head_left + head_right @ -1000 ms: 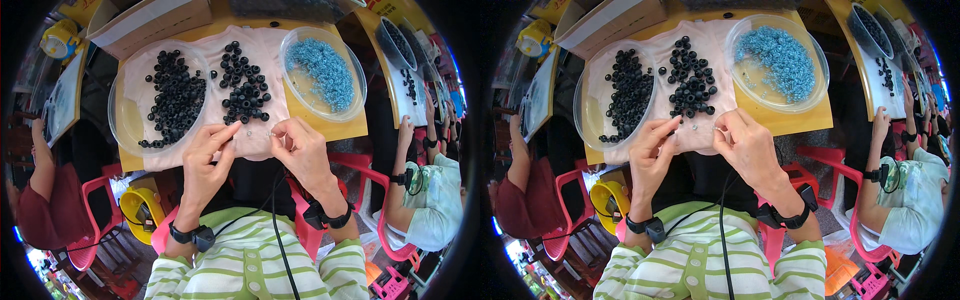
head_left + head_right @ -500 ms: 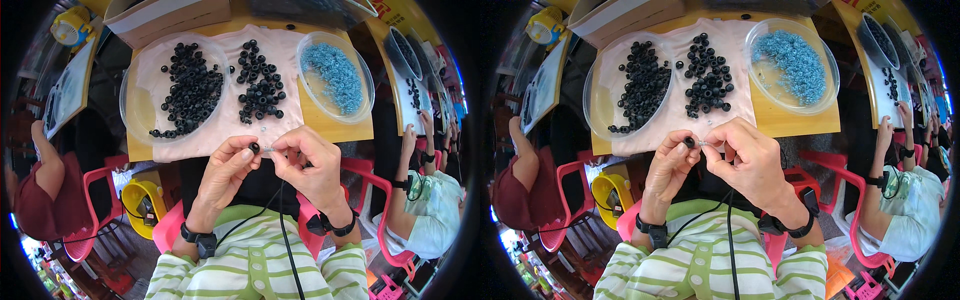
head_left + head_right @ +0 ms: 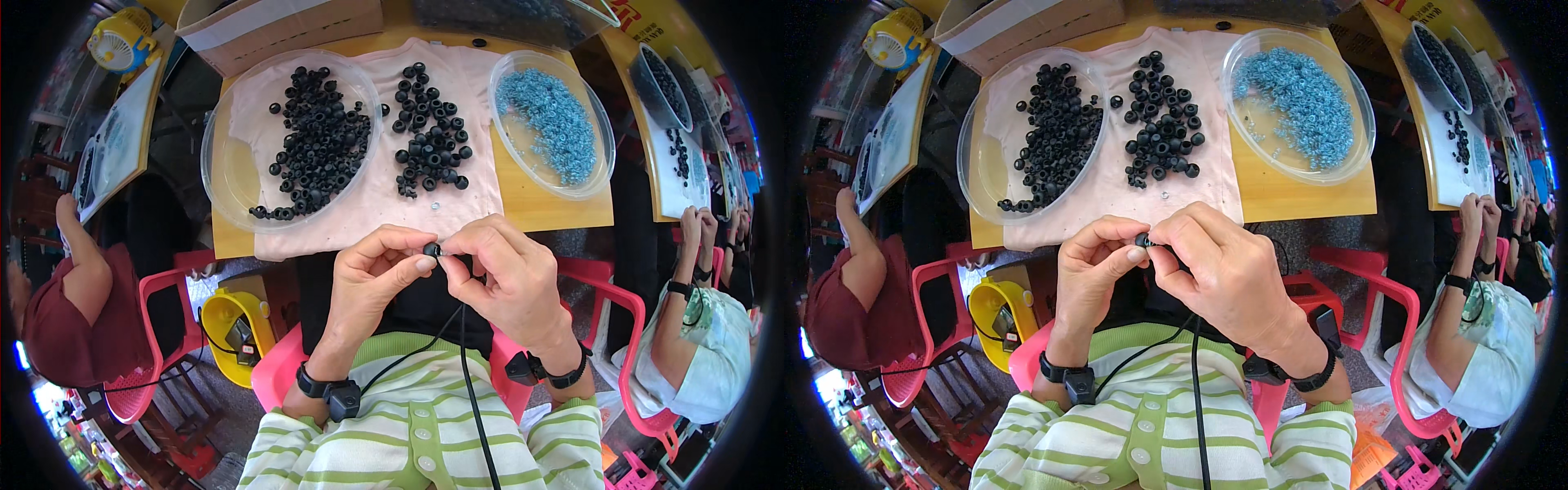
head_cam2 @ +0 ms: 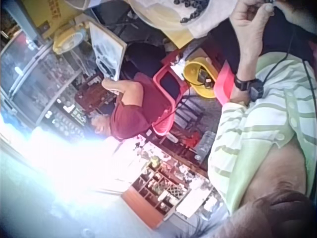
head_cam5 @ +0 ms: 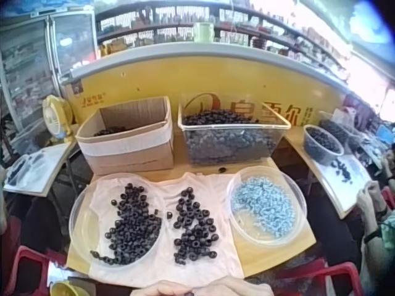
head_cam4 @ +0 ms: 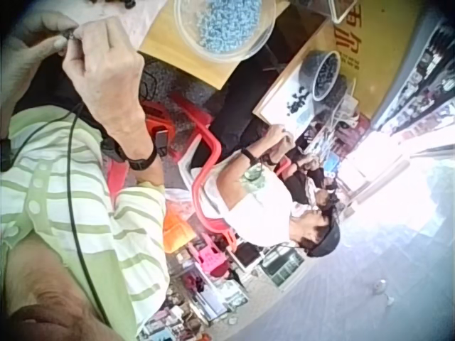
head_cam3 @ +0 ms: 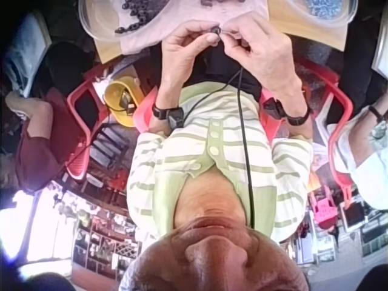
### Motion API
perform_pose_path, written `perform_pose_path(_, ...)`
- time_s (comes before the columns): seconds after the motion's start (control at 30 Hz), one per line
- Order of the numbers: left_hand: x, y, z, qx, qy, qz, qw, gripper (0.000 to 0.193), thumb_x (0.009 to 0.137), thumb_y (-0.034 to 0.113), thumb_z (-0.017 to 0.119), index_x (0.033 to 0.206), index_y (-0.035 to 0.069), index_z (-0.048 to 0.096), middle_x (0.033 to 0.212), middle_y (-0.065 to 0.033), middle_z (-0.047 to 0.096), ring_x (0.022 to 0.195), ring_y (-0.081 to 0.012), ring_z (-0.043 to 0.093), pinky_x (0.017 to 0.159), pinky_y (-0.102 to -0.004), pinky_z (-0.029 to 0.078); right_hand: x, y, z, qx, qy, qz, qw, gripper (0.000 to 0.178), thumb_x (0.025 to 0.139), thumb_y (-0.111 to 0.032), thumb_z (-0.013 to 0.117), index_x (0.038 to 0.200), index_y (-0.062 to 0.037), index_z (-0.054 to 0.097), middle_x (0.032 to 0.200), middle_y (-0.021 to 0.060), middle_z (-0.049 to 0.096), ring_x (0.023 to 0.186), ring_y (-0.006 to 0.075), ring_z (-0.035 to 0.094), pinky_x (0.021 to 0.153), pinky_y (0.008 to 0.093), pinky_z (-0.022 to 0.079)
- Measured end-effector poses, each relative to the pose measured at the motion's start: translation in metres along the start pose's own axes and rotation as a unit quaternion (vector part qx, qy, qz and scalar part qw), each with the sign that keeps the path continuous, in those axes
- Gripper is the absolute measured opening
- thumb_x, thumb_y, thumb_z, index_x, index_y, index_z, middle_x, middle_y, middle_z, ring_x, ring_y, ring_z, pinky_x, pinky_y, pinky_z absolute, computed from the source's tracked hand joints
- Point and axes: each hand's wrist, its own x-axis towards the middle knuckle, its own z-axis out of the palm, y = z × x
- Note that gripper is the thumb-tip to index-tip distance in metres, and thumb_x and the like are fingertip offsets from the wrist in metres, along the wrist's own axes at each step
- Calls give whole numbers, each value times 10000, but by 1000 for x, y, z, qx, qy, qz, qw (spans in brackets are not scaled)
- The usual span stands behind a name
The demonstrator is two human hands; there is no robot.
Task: Assembling small black plastic components by inserting small blue and white beads into them at a workbench.
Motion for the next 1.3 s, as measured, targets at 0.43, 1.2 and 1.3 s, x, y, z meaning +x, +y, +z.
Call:
perform_pose_path(0.43, 6, -10, -17, -172, -9, -81, 982, 208, 882, 16, 651, 1087, -14, 647, 952, -69, 661, 831, -114, 620, 762, -243, 515, -3, 13, 17, -46, 7, -95, 994, 252, 748, -7, 702, 996, -37, 667, 885, 86, 647, 715, 210, 652, 562, 294, 531)
perform_pose_path(1.2, 8, 2, -29, -143, -28, -24, 989, 163, 865, -5, 650, 1026, -6, 632, 933, -79, 672, 803, -123, 631, 730, -255, 519, 42, 25, 40, -112, -47, 38, 992, 140, 735, -43, 694, 821, -35, 584, 754, 72, 591, 682, 212, 621, 540, 318, 490)
perform_pose_path(1.3, 8, 1, -25, -154, -32, -22, 987, 167, 874, 5, 645, 1039, -5, 621, 944, -90, 672, 812, -130, 636, 737, -260, 522, 35, 19, 24, 71, -42, 138, 987, 130, 783, -21, 681, 895, -10, 617, 763, 51, 632, 625, 131, 613, 512, 252, 471)
